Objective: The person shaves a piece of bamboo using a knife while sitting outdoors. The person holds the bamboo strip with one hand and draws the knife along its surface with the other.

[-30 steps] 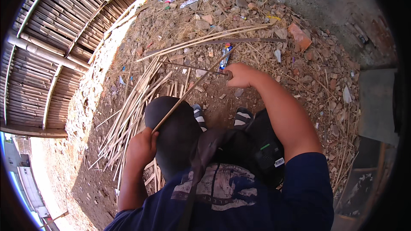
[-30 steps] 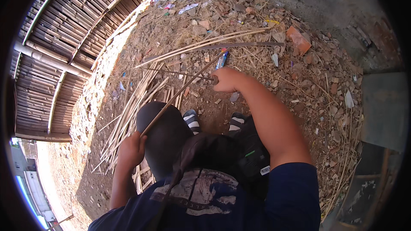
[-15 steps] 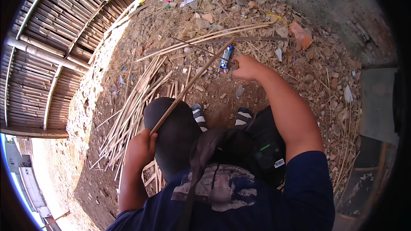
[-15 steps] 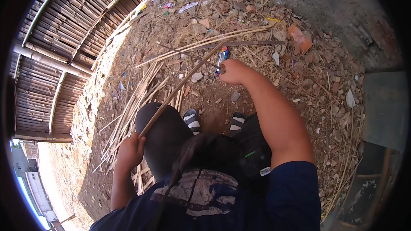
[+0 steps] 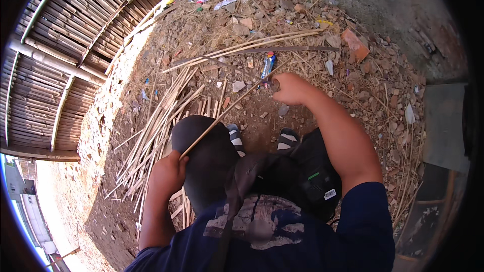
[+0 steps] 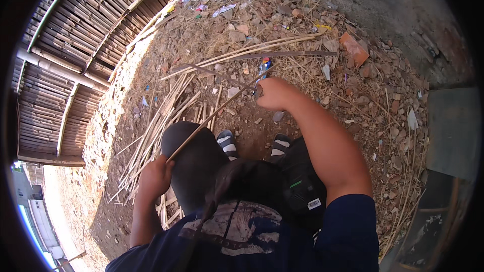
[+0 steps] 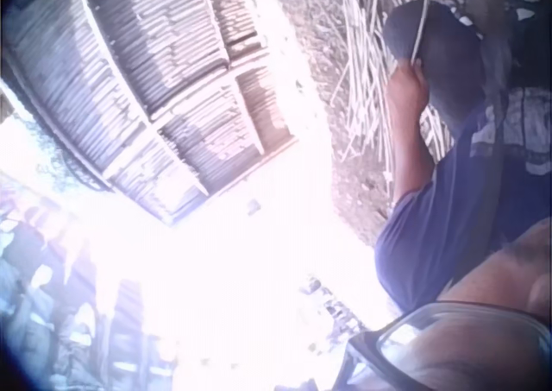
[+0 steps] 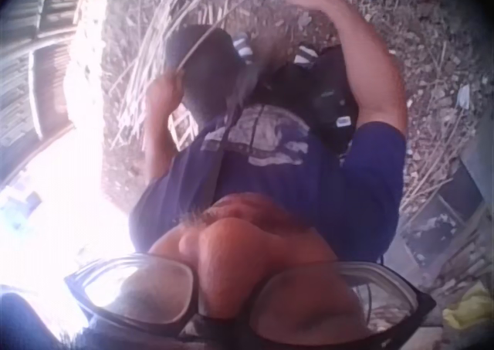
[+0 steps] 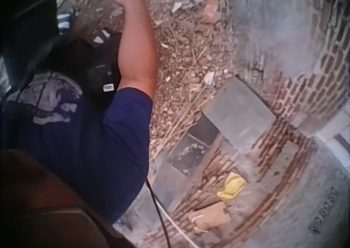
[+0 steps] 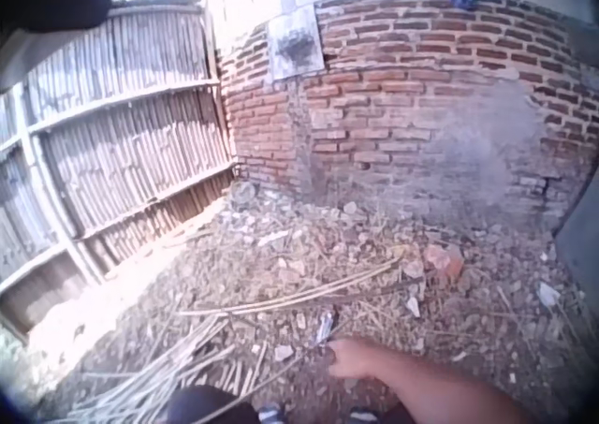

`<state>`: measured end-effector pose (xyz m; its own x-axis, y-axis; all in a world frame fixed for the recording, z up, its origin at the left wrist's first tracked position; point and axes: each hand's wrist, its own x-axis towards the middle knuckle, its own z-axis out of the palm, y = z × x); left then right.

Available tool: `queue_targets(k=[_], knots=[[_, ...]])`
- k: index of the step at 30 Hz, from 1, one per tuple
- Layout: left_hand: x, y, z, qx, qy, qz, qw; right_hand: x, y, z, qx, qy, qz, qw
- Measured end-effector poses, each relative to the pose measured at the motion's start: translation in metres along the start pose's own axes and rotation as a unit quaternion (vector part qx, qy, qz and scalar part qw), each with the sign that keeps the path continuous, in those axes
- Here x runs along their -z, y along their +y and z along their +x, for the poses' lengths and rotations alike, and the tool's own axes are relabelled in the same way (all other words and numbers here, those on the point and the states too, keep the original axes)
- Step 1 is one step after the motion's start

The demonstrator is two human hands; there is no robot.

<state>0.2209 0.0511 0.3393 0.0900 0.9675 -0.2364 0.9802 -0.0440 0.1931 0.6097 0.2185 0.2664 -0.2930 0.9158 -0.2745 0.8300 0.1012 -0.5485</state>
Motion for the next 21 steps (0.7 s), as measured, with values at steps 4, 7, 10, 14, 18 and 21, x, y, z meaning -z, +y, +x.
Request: queue_targets(k=[4, 7, 10, 14, 18, 21], knots=[[-0.003, -0.009, 0.001, -0.009, -0.002, -0.027, 1.0, -0.006, -0.014, -0.001, 0.062, -0.031, -0.007, 0.998], [0.005, -0.008, 0.005, -0.017, -0.027, -0.057, 0.998, 0.004, -0.007, 0.009, -0.01, -0.049, 0.068, 0.996], [0.006, -0.01, 0.006, -0.007, -0.036, -0.068, 0.997, 0.003, -0.018, 0.008, -0.012, -0.029, 0.056, 0.998], [0.005, -0.008, 0.006, -0.012, -0.021, -0.061, 0.998, -0.017, -0.035, 0.003, 0.118, -0.055, -0.074, 0.989], [0.001, -0.008, 0.003, -0.004, -0.006, -0.076, 0.997, -0.009, -0.01, 0.017, 0.067, -0.047, 0.02, 0.996], [-0.001, -0.007, 0.004, 0.003, 0.0, -0.063, 0.998, 0.002, 0.012, 0.017, -0.006, -0.003, 0.061, 0.998]])
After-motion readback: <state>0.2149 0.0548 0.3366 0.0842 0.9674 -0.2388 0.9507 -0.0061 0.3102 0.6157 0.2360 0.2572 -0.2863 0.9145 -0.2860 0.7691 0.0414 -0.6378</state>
